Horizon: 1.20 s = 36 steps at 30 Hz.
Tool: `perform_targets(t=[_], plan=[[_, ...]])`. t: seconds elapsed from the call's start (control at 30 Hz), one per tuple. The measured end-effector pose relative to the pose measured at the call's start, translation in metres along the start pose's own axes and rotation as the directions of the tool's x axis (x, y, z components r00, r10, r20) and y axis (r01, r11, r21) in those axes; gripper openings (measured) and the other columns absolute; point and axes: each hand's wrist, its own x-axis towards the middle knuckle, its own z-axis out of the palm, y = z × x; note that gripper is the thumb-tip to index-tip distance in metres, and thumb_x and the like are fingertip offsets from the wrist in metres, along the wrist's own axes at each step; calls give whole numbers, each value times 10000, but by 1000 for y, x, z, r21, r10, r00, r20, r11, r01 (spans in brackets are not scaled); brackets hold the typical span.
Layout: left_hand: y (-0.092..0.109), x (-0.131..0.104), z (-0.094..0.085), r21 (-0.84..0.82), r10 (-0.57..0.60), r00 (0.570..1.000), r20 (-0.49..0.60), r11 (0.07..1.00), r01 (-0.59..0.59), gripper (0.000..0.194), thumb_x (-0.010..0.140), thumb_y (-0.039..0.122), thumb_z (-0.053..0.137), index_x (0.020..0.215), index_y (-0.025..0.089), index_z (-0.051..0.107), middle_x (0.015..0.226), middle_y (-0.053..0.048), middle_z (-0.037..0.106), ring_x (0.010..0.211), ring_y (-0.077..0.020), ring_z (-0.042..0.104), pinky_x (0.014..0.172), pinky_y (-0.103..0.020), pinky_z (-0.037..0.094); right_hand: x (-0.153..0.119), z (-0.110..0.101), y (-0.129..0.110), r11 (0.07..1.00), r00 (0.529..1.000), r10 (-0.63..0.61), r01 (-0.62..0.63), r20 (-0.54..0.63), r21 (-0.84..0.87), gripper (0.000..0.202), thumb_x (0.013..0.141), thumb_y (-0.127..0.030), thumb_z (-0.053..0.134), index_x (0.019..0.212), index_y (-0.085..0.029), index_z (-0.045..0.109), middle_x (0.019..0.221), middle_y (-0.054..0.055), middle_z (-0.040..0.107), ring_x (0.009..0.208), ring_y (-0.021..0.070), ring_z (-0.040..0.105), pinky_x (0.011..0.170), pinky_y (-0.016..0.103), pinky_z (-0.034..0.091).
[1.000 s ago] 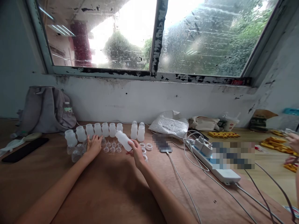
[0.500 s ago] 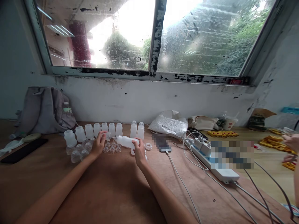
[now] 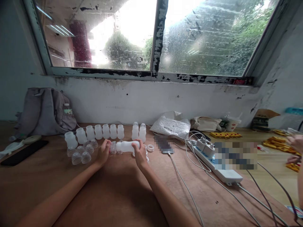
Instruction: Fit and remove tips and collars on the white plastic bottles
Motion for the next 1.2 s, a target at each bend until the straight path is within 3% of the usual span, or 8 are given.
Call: perform_targets(t=[0.13, 0.33, 0.67, 1.2], plan=[[6, -4, 2, 36, 8, 1000, -7, 999, -8, 292, 825, 387, 268, 646, 199, 401, 481, 52, 429, 461, -118, 442, 489, -214, 312, -5, 2, -3, 1000, 999, -28, 28, 18, 2, 212, 704, -386, 471, 868, -255, 505, 741, -2, 500, 625, 145, 480, 472, 223, 387], [11, -8, 6, 91, 14, 999, -34, 996, -10, 288, 821, 377, 272, 608, 204, 357, 504, 51, 423, 486, -121, 443, 499, -217, 308, -6, 4, 2, 998, 998, -58, 59, 29, -32, 246, 715, -406, 467, 887, -233, 502, 775, 16, 519, 652, 162, 495, 478, 240, 401], [9, -21, 21, 107, 16, 978, -207, 994, 7, 251, 829, 292, 265, 599, 209, 325, 544, 35, 400, 512, -121, 414, 496, -220, 310, -18, 9, 8, 992, 991, -127, 126, -31, -30, 218, 742, -401, 456, 859, -219, 478, 833, 24, 512, 739, 167, 492, 596, 269, 432], [12, -24, 24, 128, 39, 983, -179, 992, -16, 267, 839, 285, 261, 585, 211, 298, 529, 38, 381, 506, -124, 401, 497, -225, 298, -18, 5, 10, 989, 990, -127, 122, -55, -81, 199, 726, -371, 471, 832, -208, 512, 773, 25, 536, 711, 181, 499, 557, 276, 412]])
